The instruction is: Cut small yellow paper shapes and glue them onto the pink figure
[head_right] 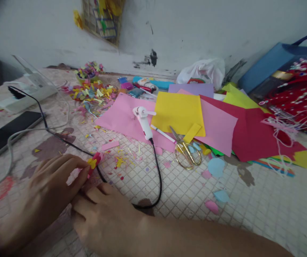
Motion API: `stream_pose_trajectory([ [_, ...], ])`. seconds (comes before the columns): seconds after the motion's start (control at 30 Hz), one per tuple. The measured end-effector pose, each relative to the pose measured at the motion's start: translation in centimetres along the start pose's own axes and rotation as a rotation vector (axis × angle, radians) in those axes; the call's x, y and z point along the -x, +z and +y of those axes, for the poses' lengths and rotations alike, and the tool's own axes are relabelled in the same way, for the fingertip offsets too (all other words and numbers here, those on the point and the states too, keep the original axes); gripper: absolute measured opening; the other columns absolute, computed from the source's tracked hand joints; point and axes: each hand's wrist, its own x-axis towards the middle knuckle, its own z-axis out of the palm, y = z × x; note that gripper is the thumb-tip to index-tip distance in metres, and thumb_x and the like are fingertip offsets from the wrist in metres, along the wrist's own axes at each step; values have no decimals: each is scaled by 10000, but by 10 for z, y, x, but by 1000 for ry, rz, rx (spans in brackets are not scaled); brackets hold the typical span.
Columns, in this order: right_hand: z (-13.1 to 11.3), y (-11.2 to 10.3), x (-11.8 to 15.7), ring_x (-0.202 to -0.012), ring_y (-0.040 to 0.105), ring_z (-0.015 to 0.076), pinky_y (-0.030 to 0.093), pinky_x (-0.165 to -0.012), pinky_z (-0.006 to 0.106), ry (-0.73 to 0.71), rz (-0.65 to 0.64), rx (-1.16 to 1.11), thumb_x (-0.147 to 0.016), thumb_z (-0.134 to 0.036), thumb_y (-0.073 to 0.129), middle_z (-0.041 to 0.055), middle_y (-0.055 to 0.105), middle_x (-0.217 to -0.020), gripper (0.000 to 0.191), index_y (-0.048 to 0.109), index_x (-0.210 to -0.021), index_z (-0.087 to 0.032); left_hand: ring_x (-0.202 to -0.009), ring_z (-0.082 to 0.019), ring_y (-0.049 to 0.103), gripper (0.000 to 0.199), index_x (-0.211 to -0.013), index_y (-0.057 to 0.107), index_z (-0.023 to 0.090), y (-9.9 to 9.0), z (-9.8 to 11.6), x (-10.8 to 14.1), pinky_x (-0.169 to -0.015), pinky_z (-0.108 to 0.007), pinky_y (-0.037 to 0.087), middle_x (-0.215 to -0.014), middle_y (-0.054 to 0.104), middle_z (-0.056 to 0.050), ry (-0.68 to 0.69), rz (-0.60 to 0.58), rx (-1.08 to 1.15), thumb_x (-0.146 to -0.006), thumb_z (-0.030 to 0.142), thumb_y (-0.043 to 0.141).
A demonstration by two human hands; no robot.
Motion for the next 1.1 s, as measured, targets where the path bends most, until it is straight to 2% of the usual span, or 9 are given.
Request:
stream_pose_trajectory([
  [0.27, 0, -1, 0, -1050, 453, 243, 382, -900, 384, 1, -11, 5, -934, -152, 369, 90, 571, -1114, 258, 605, -1020, -90, -646, -227, 539, 248, -695, 524, 191, 1, 1, 0, -613, -357, 363, -655, 583, -51, 0, 8, -23, -879, 245, 366],
  [0.8, -1, -1, 1, -1019, 472, 233, 403, -842, 377, 1, -16, 14, -924, -160, 398, 99, 575, -1113, 231, 607, -999, -96, -669, -229, 538, 241, -721, 528, 195, 3, -1, 2, -654, -371, 378, -687, 590, -49, 20, -11, -56, -892, 250, 367],
  [0.9, -1, -1, 0, -1028, 476, 236, 406, -845, 381, 1, -16, 19, -924, -158, 400, 105, 570, -1127, 230, 601, -1015, -92, -697, -236, 558, 216, -797, 543, 196, 2, -1, 4, -668, -375, 384, -719, 605, -48, 11, 5, -67, -896, 293, 377],
  [1.03, -1, 0, 0, -1124, 430, 254, 397, -896, 394, 3, -27, 10, -927, -165, 402, 119, 536, -1194, 240, 591, -1046, -76, -778, -260, 586, 204, -971, 521, 192, -3, -2, 9, -708, -395, 395, -829, 635, -62, -23, 30, -101, -872, 352, 440],
  [1.1, -2, 1, 1, -1160, 406, 257, 399, -913, 389, 13, -36, 6, -937, -167, 381, 113, 501, -1252, 255, 585, -1061, -77, -801, -262, 588, 205, -994, 505, 203, -7, -4, 13, -729, -401, 400, -849, 634, -58, -51, 57, -106, -860, 354, 466],
])
